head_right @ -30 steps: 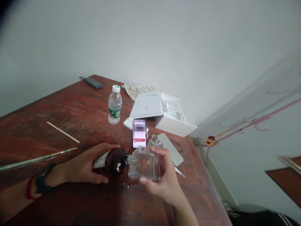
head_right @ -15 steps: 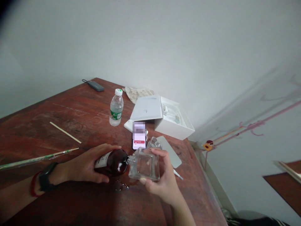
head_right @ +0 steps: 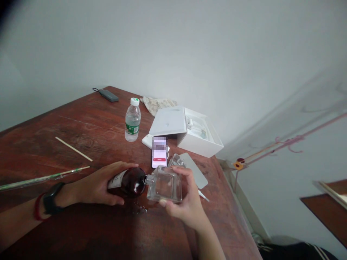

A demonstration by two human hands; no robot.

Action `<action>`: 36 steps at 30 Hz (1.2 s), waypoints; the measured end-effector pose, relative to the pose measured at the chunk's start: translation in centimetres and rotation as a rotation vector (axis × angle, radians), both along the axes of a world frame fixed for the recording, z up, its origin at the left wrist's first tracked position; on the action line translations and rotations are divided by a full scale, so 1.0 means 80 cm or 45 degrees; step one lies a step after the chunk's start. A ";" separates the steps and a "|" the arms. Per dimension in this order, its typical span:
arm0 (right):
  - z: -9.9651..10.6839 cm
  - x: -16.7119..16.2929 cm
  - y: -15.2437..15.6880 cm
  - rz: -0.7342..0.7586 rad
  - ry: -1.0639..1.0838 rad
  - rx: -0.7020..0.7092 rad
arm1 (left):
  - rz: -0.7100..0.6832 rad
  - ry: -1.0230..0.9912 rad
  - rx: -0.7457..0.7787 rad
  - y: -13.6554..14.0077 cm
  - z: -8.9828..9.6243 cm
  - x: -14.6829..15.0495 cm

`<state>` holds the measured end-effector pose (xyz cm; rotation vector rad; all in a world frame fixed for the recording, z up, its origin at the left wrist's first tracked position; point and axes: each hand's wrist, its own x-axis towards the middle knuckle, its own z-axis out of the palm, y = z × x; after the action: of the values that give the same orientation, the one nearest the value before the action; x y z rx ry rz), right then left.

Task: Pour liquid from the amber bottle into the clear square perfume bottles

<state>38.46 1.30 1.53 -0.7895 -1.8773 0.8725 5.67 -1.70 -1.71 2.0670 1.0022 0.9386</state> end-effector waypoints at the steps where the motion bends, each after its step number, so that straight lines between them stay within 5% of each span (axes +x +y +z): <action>1: 0.000 0.000 0.000 -0.003 -0.006 0.001 | -0.002 0.002 -0.002 0.000 0.000 0.000; 36: 0.001 -0.001 -0.002 -0.067 -0.024 0.031 | 0.005 0.021 0.051 0.000 -0.006 0.000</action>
<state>38.35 1.16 1.60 -0.8311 -1.8723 0.8109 5.65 -1.66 -2.21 2.1102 1.0038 0.9520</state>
